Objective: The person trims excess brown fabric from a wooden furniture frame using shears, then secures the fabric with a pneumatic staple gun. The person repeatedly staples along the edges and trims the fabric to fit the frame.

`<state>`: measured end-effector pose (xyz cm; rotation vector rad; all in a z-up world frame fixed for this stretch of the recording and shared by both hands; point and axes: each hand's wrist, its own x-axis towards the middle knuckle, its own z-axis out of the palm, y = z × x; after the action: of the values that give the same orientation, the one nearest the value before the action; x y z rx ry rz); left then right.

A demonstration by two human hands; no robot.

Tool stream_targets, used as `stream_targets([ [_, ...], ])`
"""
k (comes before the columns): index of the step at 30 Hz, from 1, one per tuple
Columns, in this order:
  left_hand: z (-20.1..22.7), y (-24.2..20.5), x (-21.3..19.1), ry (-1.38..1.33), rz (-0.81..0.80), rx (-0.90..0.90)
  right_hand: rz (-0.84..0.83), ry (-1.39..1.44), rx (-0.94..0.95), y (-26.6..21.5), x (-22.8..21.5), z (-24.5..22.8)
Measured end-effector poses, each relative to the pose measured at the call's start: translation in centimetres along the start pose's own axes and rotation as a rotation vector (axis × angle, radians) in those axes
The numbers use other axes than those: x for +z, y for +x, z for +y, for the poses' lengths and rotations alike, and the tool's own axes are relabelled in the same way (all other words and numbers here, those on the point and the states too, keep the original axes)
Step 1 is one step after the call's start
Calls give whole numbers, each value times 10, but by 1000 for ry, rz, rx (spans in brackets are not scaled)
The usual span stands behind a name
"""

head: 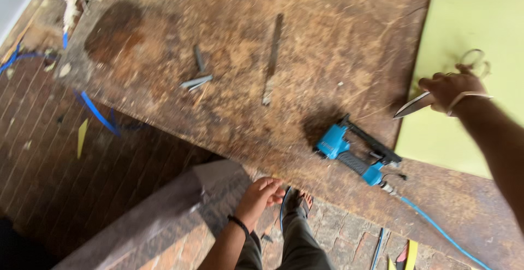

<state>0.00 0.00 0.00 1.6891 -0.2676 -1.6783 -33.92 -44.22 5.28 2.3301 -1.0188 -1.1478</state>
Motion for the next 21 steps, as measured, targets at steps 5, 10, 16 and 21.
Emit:
stream_targets([
  [5, -23, -24, -15, -129, -47, 119, 204, 481, -91, -19, -63, -69],
  [10, -33, -48, -17, -314, -22, 388, -189, 1251, -354, -113, -145, -243],
  [16, -89, -80, -78, -773, 212, 430, -19, 1343, -567, -243, -196, -457],
  [21, -156, -110, -162, -993, -57, 436, -437, 2079, -590, -275, -121, -529],
])
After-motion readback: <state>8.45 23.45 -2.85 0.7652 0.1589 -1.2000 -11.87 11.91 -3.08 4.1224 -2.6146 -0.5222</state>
